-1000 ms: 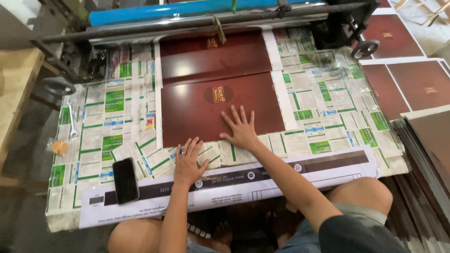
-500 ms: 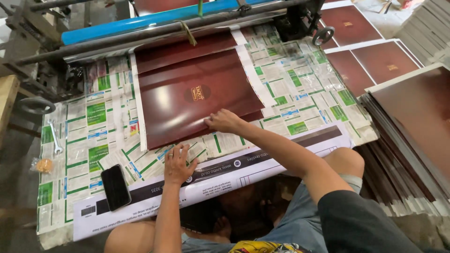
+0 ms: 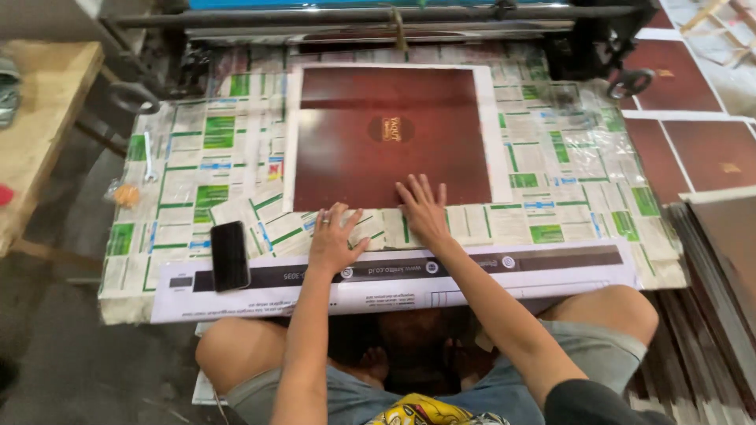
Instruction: Feeding and aligning printed sheets into a mechanical rolling press for processing.
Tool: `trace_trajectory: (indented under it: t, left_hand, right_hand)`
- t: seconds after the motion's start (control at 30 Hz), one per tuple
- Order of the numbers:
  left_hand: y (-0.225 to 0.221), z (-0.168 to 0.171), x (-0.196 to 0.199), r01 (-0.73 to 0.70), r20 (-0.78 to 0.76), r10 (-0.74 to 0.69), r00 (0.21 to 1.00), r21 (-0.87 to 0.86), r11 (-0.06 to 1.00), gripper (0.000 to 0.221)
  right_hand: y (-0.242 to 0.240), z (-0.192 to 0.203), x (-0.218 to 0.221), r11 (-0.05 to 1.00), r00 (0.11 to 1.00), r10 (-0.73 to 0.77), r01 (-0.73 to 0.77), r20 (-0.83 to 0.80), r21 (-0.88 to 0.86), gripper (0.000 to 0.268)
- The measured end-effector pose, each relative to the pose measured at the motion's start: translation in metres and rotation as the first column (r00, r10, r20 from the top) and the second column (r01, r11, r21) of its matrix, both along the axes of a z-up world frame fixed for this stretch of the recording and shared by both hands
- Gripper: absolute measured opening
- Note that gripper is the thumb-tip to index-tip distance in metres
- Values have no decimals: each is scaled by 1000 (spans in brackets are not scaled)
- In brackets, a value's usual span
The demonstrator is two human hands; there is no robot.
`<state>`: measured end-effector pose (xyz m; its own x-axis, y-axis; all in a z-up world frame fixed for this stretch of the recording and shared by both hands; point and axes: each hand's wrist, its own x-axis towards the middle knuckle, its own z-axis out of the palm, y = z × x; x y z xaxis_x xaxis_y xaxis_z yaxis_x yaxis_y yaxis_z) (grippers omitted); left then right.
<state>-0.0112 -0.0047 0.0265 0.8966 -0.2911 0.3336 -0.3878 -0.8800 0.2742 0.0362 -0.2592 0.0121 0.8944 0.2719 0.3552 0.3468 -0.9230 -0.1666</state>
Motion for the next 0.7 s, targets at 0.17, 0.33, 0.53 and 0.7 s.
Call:
trace_trajectory:
  t: [0.17,0.33,0.53,0.7]
  left_hand:
    - [6,-8,0,37,15,-37,999,-40,999,66]
    - [3,-14,7,25,-139,-21,990,28,999,82]
    - [3,-16,13,-16,-170,39,985,135,991,87]
    - [3,-15,12,-13,-200,46,979,162,987,88]
  right_hand:
    - [8,12,-22,986,974,-166,161,-152,-48,69]
    - [-5,-14,-13,979,947,-192,169,-256,-113,83]
    - [-9,-5,26,977,941,-188,152,-280,-148,89]
    - [-15,-10,45,980,947,-168,131,-274,-150,90]
